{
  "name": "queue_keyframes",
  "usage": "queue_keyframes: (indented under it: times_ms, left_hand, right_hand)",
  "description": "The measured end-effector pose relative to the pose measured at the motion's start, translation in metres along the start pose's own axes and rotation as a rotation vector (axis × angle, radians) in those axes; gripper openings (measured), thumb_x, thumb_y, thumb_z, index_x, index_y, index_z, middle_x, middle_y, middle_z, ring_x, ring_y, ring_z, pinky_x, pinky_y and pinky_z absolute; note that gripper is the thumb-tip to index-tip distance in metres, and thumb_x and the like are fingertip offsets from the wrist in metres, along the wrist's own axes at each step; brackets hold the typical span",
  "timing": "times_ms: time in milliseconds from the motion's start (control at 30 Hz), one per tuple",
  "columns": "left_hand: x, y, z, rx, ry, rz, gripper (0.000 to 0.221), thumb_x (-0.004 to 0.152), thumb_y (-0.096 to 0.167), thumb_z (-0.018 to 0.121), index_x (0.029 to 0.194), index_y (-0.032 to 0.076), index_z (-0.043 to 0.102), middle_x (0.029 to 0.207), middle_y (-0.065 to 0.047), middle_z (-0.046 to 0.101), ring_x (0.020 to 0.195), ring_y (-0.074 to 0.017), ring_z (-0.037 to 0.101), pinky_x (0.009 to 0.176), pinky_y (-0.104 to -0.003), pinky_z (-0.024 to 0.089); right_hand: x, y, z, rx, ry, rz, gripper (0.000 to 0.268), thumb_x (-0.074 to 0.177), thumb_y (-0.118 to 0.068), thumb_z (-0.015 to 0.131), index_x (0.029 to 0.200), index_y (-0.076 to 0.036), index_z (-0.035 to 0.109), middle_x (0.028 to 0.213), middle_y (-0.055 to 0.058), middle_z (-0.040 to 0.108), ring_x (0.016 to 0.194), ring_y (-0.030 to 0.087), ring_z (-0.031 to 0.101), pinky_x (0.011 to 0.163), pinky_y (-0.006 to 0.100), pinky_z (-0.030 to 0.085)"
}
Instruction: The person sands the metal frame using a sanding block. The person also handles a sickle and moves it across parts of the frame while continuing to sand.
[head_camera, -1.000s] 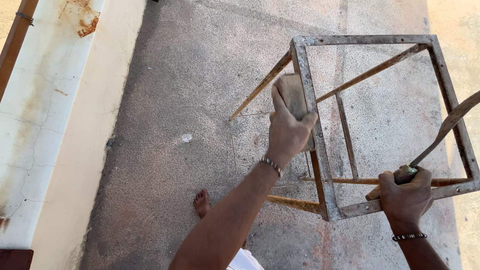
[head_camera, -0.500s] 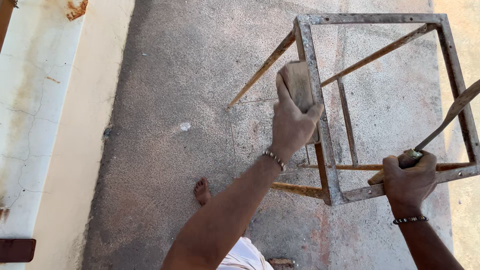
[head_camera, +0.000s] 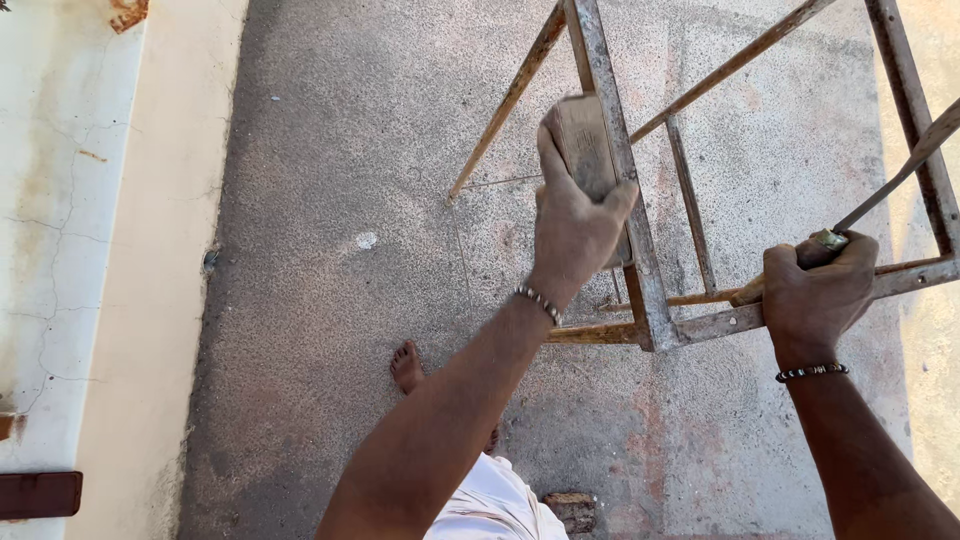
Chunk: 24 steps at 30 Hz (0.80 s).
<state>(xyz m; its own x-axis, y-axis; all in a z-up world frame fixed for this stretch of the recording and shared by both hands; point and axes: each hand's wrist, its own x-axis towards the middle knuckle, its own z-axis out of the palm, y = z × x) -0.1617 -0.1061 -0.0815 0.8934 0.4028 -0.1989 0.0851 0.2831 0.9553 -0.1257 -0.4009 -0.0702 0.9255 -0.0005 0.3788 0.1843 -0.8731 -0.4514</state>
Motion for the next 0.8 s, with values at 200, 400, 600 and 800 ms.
queue_keyframes:
  times_ms: [200,400,600,800]
  left_hand:
    - [-0.118,-0.032,0.015,0.007,0.004,0.235,0.11,0.098,0.016,0.079,0.163,-0.004,-0.008,0.141,-0.039,0.046,0.118,-0.0449,0.065,0.088,-0.05,0.067]
    - [0.025,0.024,-0.017,0.104,-0.007,-0.027,0.109,0.083,0.023,0.073,0.159,0.002,-0.003,0.105,-0.025,0.073,0.068,-0.0292,0.077,0.054,-0.036,0.068]
    - [-0.007,0.016,-0.018,0.155,-0.07,-0.178,0.116,0.085,0.021,0.071,0.16,0.009,-0.016,0.109,-0.025,0.071,0.065,-0.0328,0.076,0.052,-0.04,0.067]
    - [-0.022,-0.019,-0.016,0.019,-0.082,-0.048,0.114,0.087,0.021,0.073,0.159,0.001,-0.014,0.129,-0.029,0.061,0.093,-0.0368,0.075,0.076,-0.044,0.068]
  right_hand:
    - [-0.013,0.005,-0.005,-0.041,0.003,0.053,0.028,0.086,-0.005,0.071,0.102,0.0,0.049,0.089,0.002,0.057,0.082,0.013,0.056,0.082,0.035,0.055]
    - [-0.013,-0.012,0.011,-0.239,-0.005,-0.001,0.028,0.081,-0.008,0.074,0.1,-0.002,0.055,0.084,0.002,0.064,0.079,0.018,0.063,0.086,0.044,0.052]
    - [-0.017,-0.021,0.006,-0.257,-0.007,0.067,0.027,0.086,-0.015,0.075,0.097,0.0,0.055,0.082,0.004,0.064,0.079,0.021,0.062,0.087,0.047,0.052]
    - [-0.02,-0.017,0.008,-0.326,-0.056,0.088,0.033,0.084,-0.019,0.078,0.101,-0.001,0.057,0.08,0.005,0.065,0.08,0.023,0.063,0.089,0.049,0.049]
